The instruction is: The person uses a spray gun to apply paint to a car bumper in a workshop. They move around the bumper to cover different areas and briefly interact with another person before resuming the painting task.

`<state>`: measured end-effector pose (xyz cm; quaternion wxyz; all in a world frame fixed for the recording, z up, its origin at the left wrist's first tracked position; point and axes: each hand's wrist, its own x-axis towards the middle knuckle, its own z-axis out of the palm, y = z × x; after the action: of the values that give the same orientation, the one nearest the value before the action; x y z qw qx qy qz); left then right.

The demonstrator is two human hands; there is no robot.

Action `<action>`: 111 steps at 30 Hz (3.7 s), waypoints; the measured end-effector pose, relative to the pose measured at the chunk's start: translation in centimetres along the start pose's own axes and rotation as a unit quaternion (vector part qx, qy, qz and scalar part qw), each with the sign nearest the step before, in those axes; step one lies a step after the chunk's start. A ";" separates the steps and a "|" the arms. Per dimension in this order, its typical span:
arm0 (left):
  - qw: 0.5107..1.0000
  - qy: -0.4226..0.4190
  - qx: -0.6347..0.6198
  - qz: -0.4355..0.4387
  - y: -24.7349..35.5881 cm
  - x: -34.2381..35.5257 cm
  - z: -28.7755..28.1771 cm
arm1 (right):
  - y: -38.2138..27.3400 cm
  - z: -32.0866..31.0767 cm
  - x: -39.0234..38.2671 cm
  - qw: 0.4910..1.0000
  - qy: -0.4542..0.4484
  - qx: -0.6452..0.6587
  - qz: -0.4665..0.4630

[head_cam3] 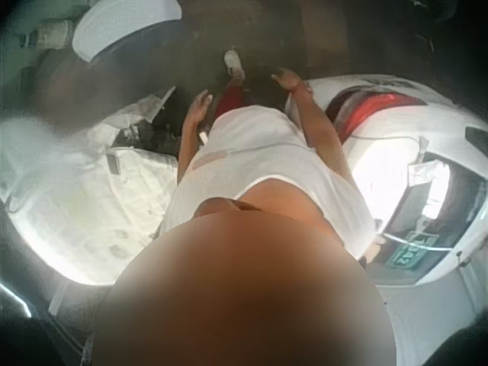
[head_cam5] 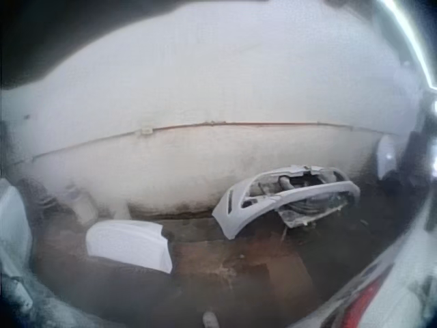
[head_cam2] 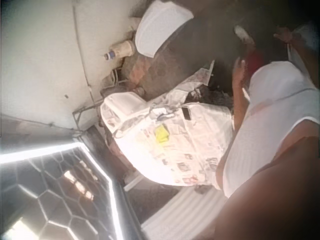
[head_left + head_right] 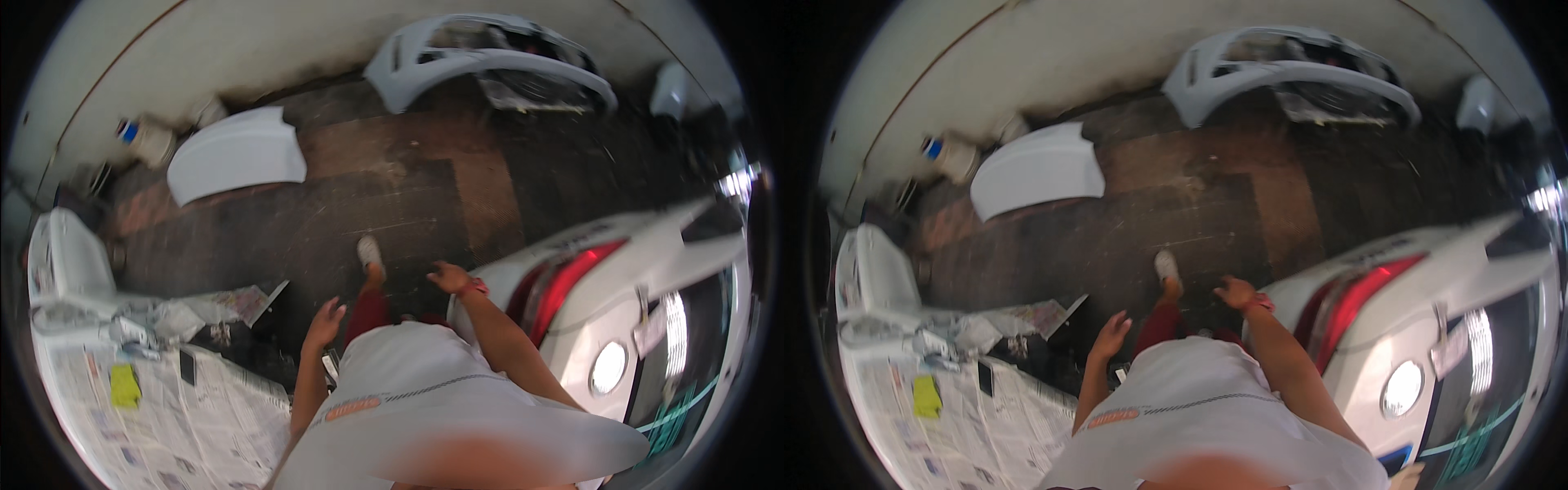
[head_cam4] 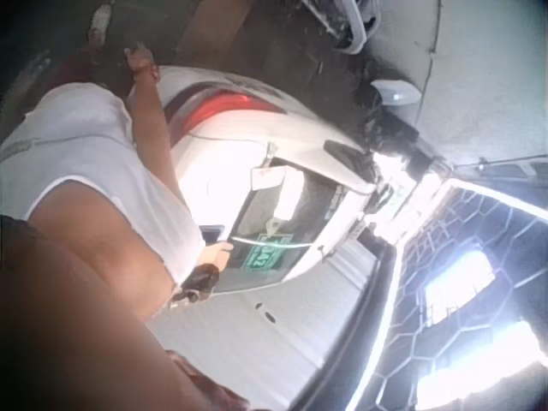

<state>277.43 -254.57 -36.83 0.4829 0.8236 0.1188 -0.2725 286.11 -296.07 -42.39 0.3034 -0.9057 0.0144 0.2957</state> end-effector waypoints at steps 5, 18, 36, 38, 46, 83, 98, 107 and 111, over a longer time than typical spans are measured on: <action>0.996 -0.047 0.074 0.001 4.4 12.6 -4.5 | 3.2 -4.6 4.5 0.992 0.050 -0.009 0.112; 0.998 -0.062 0.016 -0.029 18.2 39.2 -17.1 | 6.1 -9.4 10.2 0.941 0.087 0.092 0.313; 0.946 -0.148 0.111 -0.266 24.6 55.5 -3.0 | 19.9 -35.0 29.0 0.916 0.155 0.122 0.350; 0.957 -0.137 0.096 -0.238 28.7 58.8 -1.5 | 21.2 -38.9 30.4 0.914 0.203 0.150 0.318; 0.946 -0.130 0.205 -0.216 44.7 72.7 0.7 | 22.5 -46.3 32.6 0.864 0.225 0.247 0.376; 0.945 -0.167 0.163 -0.228 60.0 74.8 28.9 | 54.2 -69.6 35.4 0.876 0.141 0.222 0.404; 0.969 -0.029 0.102 -0.224 59.0 70.0 32.2 | 55.6 -67.4 37.5 0.888 0.019 0.303 0.345; 0.966 0.034 -0.007 -0.255 58.0 65.0 34.8 | 58.7 -66.8 41.3 0.976 -0.115 -0.141 0.118; 0.972 -0.082 0.075 -0.205 51.4 63.2 35.4 | 58.6 -69.3 43.2 0.981 0.064 0.045 0.180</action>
<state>341.27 -315.23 -48.55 0.3615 0.7905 0.2242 -0.4406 346.20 -375.96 -53.17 0.2845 -0.8906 0.2101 0.2860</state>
